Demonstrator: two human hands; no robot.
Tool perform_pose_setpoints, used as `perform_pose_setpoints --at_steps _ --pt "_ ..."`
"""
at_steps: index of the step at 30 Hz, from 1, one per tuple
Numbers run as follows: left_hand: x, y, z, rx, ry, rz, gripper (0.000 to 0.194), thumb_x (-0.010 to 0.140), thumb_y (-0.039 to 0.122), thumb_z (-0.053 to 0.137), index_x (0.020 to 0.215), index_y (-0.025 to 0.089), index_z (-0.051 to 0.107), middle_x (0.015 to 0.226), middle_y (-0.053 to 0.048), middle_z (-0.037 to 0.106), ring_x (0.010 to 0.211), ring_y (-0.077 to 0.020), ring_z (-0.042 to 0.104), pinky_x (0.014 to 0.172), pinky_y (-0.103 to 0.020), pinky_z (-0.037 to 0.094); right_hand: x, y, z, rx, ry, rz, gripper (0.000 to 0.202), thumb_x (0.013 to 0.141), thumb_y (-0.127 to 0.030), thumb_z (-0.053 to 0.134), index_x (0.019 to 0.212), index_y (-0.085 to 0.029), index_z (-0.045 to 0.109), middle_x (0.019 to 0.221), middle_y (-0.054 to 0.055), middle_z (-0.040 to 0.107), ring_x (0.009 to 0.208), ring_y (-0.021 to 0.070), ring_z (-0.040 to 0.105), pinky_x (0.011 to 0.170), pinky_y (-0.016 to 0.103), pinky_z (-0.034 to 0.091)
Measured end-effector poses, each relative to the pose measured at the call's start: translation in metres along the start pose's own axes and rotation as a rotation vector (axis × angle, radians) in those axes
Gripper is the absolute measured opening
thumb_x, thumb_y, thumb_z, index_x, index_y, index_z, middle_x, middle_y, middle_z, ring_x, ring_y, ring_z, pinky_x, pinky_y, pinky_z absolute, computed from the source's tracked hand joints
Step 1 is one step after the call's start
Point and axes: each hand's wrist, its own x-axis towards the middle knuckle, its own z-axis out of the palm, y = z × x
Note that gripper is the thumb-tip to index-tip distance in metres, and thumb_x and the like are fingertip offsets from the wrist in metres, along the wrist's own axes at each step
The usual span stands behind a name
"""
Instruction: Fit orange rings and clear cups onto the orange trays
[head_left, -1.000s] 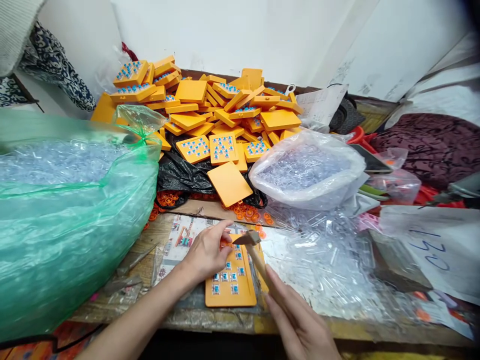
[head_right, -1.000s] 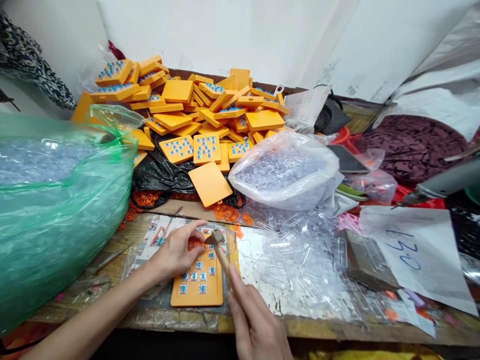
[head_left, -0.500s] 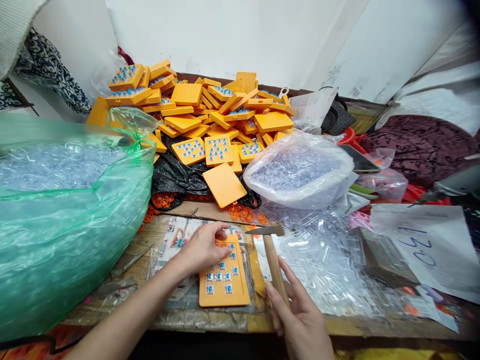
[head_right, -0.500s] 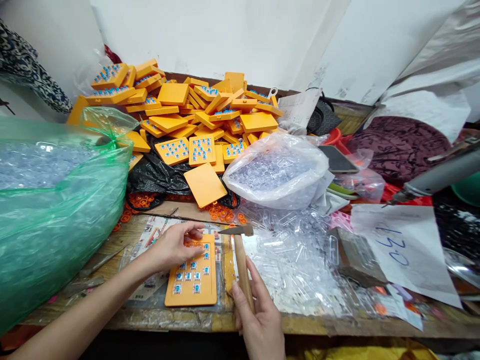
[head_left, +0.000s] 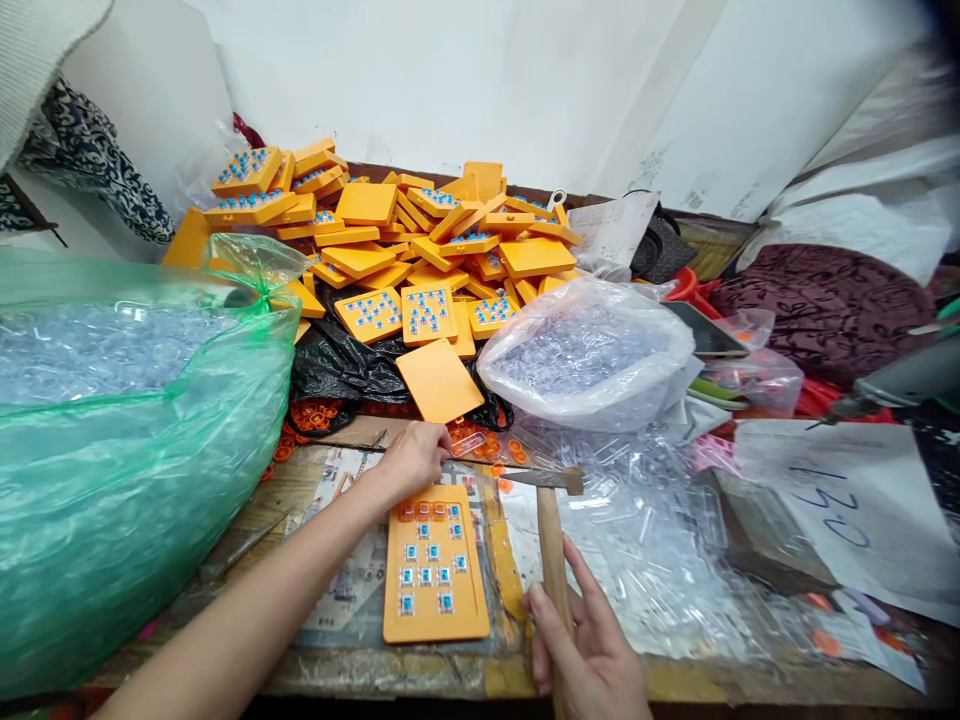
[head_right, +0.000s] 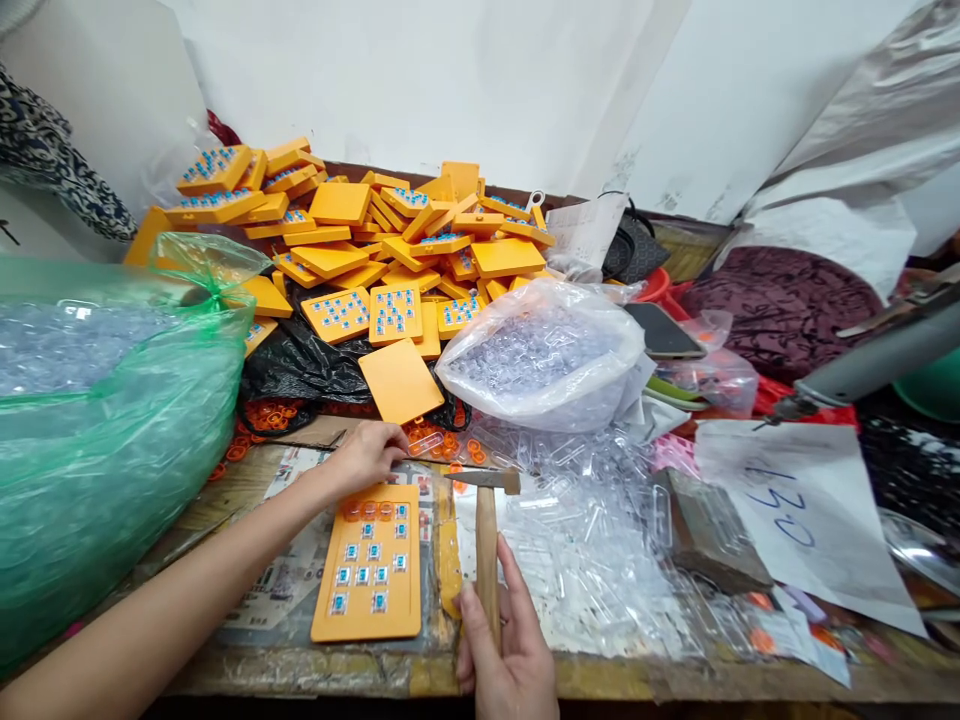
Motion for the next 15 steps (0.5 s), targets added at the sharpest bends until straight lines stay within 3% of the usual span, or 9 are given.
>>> perform_pose_setpoints --at_steps 3,7,10,13,15 --pt "-0.004 -0.009 -0.002 0.040 0.013 0.036 0.019 0.077 0.009 0.058 0.086 0.016 0.073 0.089 -0.007 0.072 0.087 -0.0210 0.066 0.078 -0.029 0.050 -0.002 -0.003 0.002 -0.015 -0.003 0.002 0.095 0.070 -0.056 0.075 0.147 -0.017 0.035 0.051 -0.006 0.056 0.036 0.0065 0.039 0.034 0.017 0.036" --pt "-0.011 -0.003 -0.002 0.073 0.049 0.095 0.024 0.080 0.007 0.051 0.085 0.014 0.073 0.091 -0.011 0.069 0.088 -0.0226 0.065 0.082 -0.033 0.050 -0.004 -0.007 0.002 -0.007 0.003 0.011 0.094 0.069 -0.054 0.076 0.146 -0.018 0.037 0.048 -0.008 0.052 0.037 0.0074 0.039 0.036 0.017 0.036" --pt "-0.029 0.008 -0.004 0.057 0.090 0.153 0.029 0.085 0.010 0.047 0.103 0.013 0.070 0.101 -0.012 0.069 0.096 -0.0227 0.065 0.088 -0.034 0.050 -0.005 -0.005 -0.001 -0.042 -0.024 0.008 0.084 0.073 -0.052 0.073 0.144 -0.021 0.042 0.049 -0.007 0.054 0.036 0.0077 0.040 0.035 0.018 0.036" --pt "-0.054 0.017 -0.003 0.041 0.096 0.238 0.043 0.082 0.013 0.053 0.124 0.014 0.059 0.109 -0.011 0.069 0.101 -0.0244 0.064 0.092 -0.037 0.050 -0.005 0.000 -0.006 -0.192 -0.037 -0.092 0.067 0.077 -0.052 0.069 0.136 -0.024 0.054 0.088 0.005 0.074 0.048 0.0135 0.059 0.043 0.024 0.050" --pt "-0.066 0.020 -0.001 0.063 0.064 0.244 0.047 0.080 0.012 0.053 0.127 0.013 0.057 0.103 -0.013 0.070 0.097 -0.0272 0.065 0.088 -0.041 0.052 -0.005 0.002 -0.009 -0.310 -0.048 -0.223 0.056 0.080 -0.050 0.066 0.128 -0.024 0.062 0.117 0.007 0.070 0.086 0.0237 0.071 0.072 0.031 0.059"
